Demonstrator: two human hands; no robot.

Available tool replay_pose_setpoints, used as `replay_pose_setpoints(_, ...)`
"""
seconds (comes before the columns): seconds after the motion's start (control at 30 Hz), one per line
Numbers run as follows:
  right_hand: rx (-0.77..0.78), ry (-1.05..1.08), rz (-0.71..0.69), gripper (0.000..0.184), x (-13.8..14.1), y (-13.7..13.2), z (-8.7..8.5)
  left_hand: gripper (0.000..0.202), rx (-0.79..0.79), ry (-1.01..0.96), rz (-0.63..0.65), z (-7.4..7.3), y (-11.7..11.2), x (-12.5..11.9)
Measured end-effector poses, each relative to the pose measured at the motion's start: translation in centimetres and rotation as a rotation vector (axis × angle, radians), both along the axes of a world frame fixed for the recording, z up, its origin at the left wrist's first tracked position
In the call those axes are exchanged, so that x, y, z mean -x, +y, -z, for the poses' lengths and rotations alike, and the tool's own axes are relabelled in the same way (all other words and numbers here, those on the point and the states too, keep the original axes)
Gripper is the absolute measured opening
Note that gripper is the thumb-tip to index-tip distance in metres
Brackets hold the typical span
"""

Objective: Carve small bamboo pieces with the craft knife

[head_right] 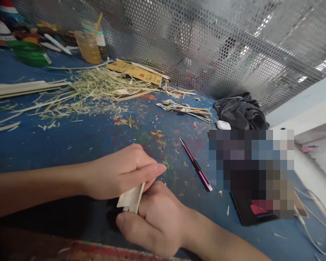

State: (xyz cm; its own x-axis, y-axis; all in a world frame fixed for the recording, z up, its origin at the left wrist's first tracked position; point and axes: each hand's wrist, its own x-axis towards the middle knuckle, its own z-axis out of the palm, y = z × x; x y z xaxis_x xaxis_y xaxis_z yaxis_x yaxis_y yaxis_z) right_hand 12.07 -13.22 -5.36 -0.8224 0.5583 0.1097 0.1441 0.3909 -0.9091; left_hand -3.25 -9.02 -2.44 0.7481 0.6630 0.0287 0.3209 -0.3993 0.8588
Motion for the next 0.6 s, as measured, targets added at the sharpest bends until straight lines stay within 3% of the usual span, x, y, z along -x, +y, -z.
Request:
replay_pose_setpoints(0.1, -0.092, 0.007, 0.036, 0.034, 0.1, -0.4, 0.1, 0.052, 0.065, -0.024, 0.002, 0.3, -0.1, -0.2)
replay_pose_setpoints(0.23, -0.395, -0.033, 0.059, 0.035, 0.7, -1.1, 0.6, 0.052, 0.239, -0.059, 0.034, 0.9, -0.2, -0.7)
replay_pose_setpoints(0.4, -0.516, -0.044, 0.041, 0.046, 1.5, -1.0, 1.1, 0.051, 0.208, -0.093, 0.049, 1.1, 0.2, -1.2)
replay_pose_setpoints(0.53, -0.669, -0.027, -0.043, 0.048, 0.1, -1.4, 0.5, 0.049, 0.184, -0.164, -0.151, 1.4, 1.7, -0.5)
replay_pose_setpoints(0.6, -0.680, -0.021, 0.095, 0.043, -1.2, -1.5, -0.2, 0.049, 0.145, -0.209, -0.267, 1.7, 2.6, 0.0)
